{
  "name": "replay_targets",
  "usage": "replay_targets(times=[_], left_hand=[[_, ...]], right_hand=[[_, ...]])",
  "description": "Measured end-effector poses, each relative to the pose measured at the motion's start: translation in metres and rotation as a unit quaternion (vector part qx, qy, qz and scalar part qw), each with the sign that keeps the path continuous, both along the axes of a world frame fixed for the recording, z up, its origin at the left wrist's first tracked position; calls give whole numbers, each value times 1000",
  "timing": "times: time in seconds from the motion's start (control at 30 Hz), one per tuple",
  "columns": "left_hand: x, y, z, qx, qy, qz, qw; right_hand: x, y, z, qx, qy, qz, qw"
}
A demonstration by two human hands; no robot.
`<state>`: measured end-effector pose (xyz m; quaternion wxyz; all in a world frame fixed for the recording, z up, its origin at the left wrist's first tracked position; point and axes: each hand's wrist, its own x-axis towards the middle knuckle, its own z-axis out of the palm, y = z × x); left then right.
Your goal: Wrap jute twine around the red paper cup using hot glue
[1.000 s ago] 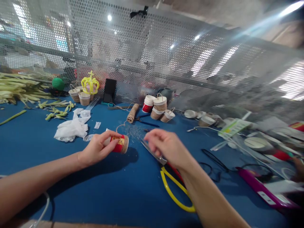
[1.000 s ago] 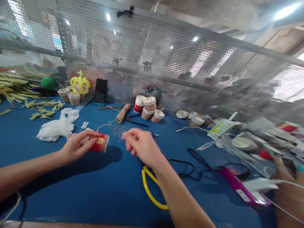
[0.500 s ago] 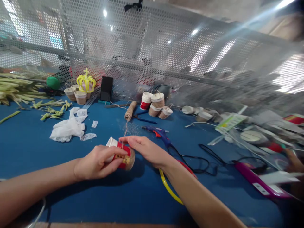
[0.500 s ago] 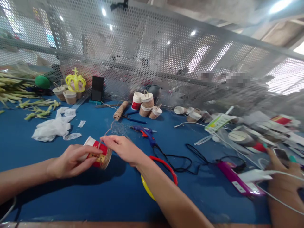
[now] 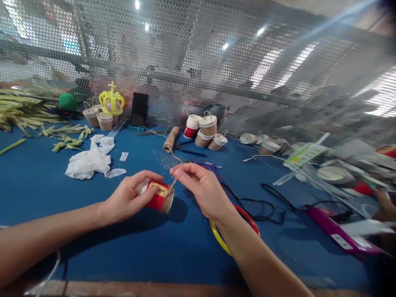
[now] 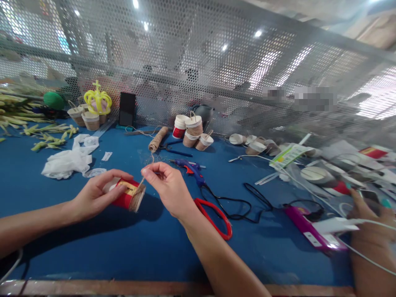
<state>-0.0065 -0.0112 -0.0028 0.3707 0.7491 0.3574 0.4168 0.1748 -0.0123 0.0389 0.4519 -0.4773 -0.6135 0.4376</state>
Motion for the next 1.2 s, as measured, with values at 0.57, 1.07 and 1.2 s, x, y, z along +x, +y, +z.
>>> replay_targets(times=[0.57,1.07,1.2], left_hand=[[2,-5,1,-54,-19,-34,998],[1,-6,3,-3,-4,-29,1000],[4,-4,1,-78,-33,-16,996]], right_hand=[[-1,0,-5,54,-135,-4,989],[0,-5,-2,60,-158,-7,986],[2,-7,0,64,-137,-19,988]])
